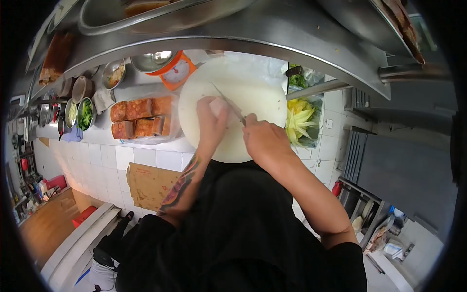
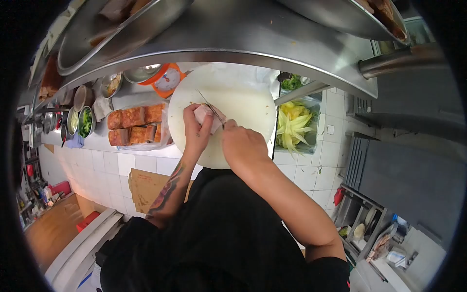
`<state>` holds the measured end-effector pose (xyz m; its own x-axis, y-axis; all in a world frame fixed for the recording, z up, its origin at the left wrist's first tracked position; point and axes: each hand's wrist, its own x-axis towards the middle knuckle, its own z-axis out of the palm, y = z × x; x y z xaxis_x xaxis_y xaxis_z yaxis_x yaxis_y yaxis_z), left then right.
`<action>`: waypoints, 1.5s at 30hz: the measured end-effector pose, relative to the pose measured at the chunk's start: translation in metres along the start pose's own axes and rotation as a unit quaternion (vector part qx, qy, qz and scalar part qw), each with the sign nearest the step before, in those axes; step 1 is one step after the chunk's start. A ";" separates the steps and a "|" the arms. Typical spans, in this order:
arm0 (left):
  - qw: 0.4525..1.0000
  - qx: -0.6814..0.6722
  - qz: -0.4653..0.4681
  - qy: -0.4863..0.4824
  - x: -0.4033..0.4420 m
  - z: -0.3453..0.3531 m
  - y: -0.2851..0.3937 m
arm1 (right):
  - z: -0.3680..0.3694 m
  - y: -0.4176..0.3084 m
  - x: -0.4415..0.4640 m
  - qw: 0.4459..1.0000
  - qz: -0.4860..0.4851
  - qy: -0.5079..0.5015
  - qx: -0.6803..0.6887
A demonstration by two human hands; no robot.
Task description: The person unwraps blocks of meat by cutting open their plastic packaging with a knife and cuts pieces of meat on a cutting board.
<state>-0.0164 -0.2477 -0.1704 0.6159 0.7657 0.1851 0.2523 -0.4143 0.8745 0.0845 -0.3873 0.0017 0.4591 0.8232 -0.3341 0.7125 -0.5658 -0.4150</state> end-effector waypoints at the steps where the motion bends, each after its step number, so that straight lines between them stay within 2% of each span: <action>1: 1.000 -0.002 -0.001 -0.001 -0.001 0.000 0.000 | -0.013 -0.003 -0.014 0.999 0.019 -0.032 -0.014; 5: 1.000 -0.019 0.017 0.003 0.002 0.001 0.002 | -0.030 -0.008 -0.026 0.992 0.075 -0.100 -0.004; 6: 1.000 -0.020 0.018 0.000 0.000 0.000 0.003 | -0.012 -0.003 -0.016 0.992 0.078 -0.099 -0.003; 8: 1.000 -0.004 -0.002 -0.018 0.003 -0.001 0.007 | 0.043 0.016 0.024 0.996 0.086 -0.015 0.027; 9: 1.000 -0.003 0.004 -0.011 0.006 -0.002 0.007 | 0.046 0.022 0.031 0.996 0.080 -0.008 0.025; 11: 0.985 0.060 0.158 0.024 -0.003 -0.005 0.009 | 0.050 0.034 0.030 0.998 0.059 0.001 0.005; 12: 0.984 0.057 0.166 0.025 -0.008 -0.002 0.012 | 0.046 0.042 0.023 0.998 0.061 0.008 0.004; 14: 0.989 -0.069 0.128 -0.027 -0.031 0.004 0.018 | 0.039 0.060 -0.002 0.995 0.086 0.013 0.044; 15: 0.953 -0.281 -0.041 -0.103 -0.047 0.008 0.016 | 0.040 0.069 -0.017 0.996 0.079 0.016 0.043; 17: 0.954 -0.272 -0.076 -0.104 -0.043 -0.004 0.018 | 0.049 0.081 -0.045 0.987 0.070 0.046 0.139; 19: 0.984 -0.169 0.001 -0.057 -0.014 -0.036 0.013 | 0.049 0.077 -0.055 0.988 0.065 0.034 0.139; 20: 0.994 -0.036 0.104 -0.013 0.014 -0.063 0.011 | 0.048 0.074 -0.055 0.989 0.064 0.018 0.135; 21: 0.987 -0.138 0.072 -0.035 0.047 -0.093 0.040 | 0.048 0.072 -0.051 0.988 0.057 0.023 0.138; 22: 0.984 -0.171 0.028 -0.033 0.081 -0.116 0.065 | 0.049 0.067 -0.045 0.981 0.072 0.011 0.180; 23: 0.998 -0.054 0.015 -0.013 0.118 -0.138 0.082 | 0.050 0.062 -0.039 0.972 0.086 -0.002 0.221; 24: 0.994 -0.073 0.062 -0.043 0.163 -0.154 0.059 | 0.049 0.058 -0.033 0.974 0.099 -0.016 0.203; 25: 0.988 0.086 0.003 -0.128 0.197 -0.167 0.071 | 0.046 0.053 -0.028 0.975 0.090 -0.013 0.203; 26: 0.946 0.239 -0.059 -0.209 0.219 -0.177 0.086 | 0.041 0.049 -0.026 0.974 0.107 -0.030 0.198; 27: 0.947 0.240 -0.056 -0.204 0.229 -0.178 0.082 | 0.037 0.047 -0.025 0.972 0.127 -0.046 0.193; 29: 0.907 0.349 0.132 -0.195 0.240 -0.166 0.058 | 0.067 0.065 -0.025 0.979 0.104 -0.001 0.177; 30: 0.907 0.332 0.180 -0.184 0.242 -0.164 0.044 | 0.080 0.072 -0.026 0.983 0.083 0.039 0.162; 35: 0.902 0.325 0.241 -0.150 0.256 -0.151 -0.008 | 0.094 0.075 -0.034 0.979 0.087 0.053 0.176; 39: 0.907 0.268 0.304 -0.112 0.253 -0.149 -0.012 | 0.101 0.078 -0.033 0.980 0.075 0.073 0.171; 40: 0.907 0.268 0.304 -0.113 0.251 -0.149 -0.010 | 0.101 0.078 -0.033 0.980 0.076 0.072 0.172; 42: 0.923 0.267 0.245 -0.131 0.248 -0.151 -0.006 | 0.098 0.078 -0.033 0.980 0.075 0.070 0.168; 45: 0.931 0.235 0.233 -0.155 0.250 -0.155 -0.010 | 0.091 0.074 -0.033 0.980 0.084 0.055 0.172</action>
<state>0.0186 0.0242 -0.0636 0.9077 0.3007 0.2927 0.1577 -0.8908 0.4262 0.0738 -0.4602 -0.0949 0.6219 0.7070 -0.3368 0.4104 -0.6605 -0.6287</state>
